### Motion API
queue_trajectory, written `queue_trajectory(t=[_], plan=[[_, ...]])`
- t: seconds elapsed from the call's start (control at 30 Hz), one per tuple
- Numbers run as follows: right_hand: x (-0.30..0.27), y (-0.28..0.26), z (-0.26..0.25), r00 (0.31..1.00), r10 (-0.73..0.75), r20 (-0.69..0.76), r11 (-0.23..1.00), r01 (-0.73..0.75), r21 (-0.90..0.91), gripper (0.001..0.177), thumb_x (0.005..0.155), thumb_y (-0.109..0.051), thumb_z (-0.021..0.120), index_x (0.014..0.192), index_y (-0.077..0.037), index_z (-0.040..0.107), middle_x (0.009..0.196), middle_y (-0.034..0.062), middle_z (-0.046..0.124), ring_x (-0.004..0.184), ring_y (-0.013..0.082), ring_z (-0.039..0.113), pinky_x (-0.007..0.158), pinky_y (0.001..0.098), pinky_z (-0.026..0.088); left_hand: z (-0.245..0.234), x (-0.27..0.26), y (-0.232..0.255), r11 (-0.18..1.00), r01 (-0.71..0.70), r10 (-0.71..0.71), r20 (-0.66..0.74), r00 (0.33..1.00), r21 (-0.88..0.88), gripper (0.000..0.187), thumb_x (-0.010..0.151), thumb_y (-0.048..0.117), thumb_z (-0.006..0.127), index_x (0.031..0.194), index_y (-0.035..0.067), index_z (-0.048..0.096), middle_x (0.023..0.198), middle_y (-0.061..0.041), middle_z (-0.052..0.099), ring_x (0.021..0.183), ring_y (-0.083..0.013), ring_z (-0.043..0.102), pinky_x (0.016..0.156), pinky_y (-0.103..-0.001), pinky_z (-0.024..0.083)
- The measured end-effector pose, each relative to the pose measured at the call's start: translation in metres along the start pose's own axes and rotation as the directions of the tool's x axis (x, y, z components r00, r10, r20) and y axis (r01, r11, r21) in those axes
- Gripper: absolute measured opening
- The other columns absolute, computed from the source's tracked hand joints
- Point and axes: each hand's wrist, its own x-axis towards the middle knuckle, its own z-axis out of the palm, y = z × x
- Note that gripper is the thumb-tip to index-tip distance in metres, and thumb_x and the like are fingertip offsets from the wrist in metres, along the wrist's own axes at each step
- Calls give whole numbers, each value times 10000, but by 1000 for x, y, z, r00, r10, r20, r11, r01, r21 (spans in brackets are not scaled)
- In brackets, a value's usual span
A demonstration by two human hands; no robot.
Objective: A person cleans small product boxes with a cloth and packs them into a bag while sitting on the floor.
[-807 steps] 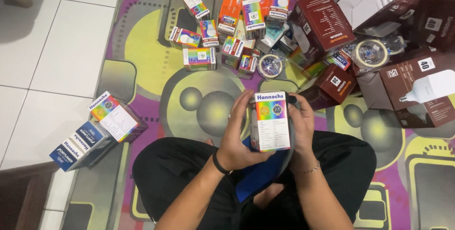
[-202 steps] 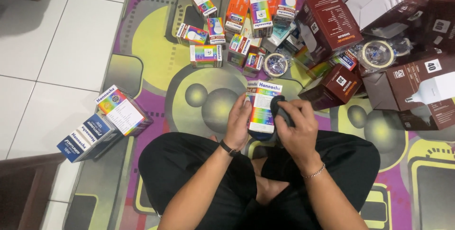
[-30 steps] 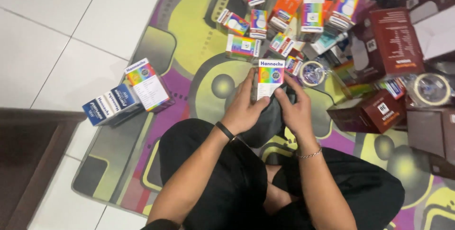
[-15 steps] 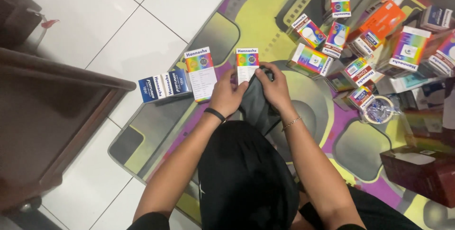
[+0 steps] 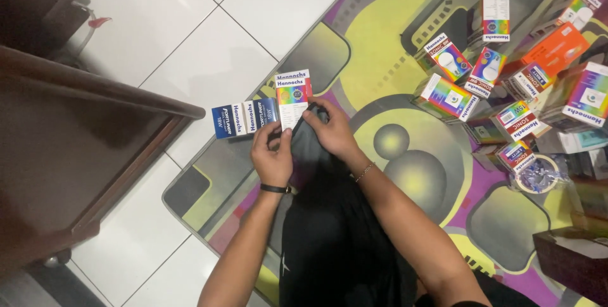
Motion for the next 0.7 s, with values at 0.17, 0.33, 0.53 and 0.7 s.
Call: queue_trajectory(t=[0.17, 0.33, 0.53, 0.7], plan=[[-2, 5, 1, 1000, 15, 25, 999, -14, -49, 463, 952, -336, 767, 1360, -131, 687, 1304, 202, 692, 1324, 370, 585, 1112, 500, 442, 1, -5, -8, 999, 44, -43, -36, 998, 23, 218, 895, 86, 753, 1105, 46, 714, 1005, -87, 660, 908, -208, 685, 695, -267, 602], [-3, -1, -3, 998, 35, 43, 998, -33, -51, 475, 953, -350, 764, 1352, -103, 693, 1310, 205, 695, 1332, 371, 585, 1124, 505, 438, 5, -4, -12, 999, 17, -14, -78, 997, 38, 202, 883, 79, 774, 1075, 48, 719, 929, -81, 656, 813, -176, 660, 645, -246, 565], [-6, 4, -23, 988, 61, -139, 998, -58, 22, 511, 942, -299, 757, 1361, -28, 650, 1264, 256, 672, 1305, 390, 593, 1103, 502, 443, 5, -2, 18, 991, -79, 89, -89, 992, 105, 88, 867, 39, 759, 926, 100, 740, 790, -26, 640, 739, -155, 632, 697, -272, 513], [-10, 10, -67, 944, 101, -313, 967, -19, 255, 289, 1003, -282, 746, 1126, -31, 675, 1005, 112, 668, 927, 197, 646, 799, 388, 548, 47, 1, 57, 970, -242, 237, 243, 941, -6, 103, 836, 45, 763, 889, 132, 746, 769, -37, 676, 731, -184, 664, 705, -294, 522]])
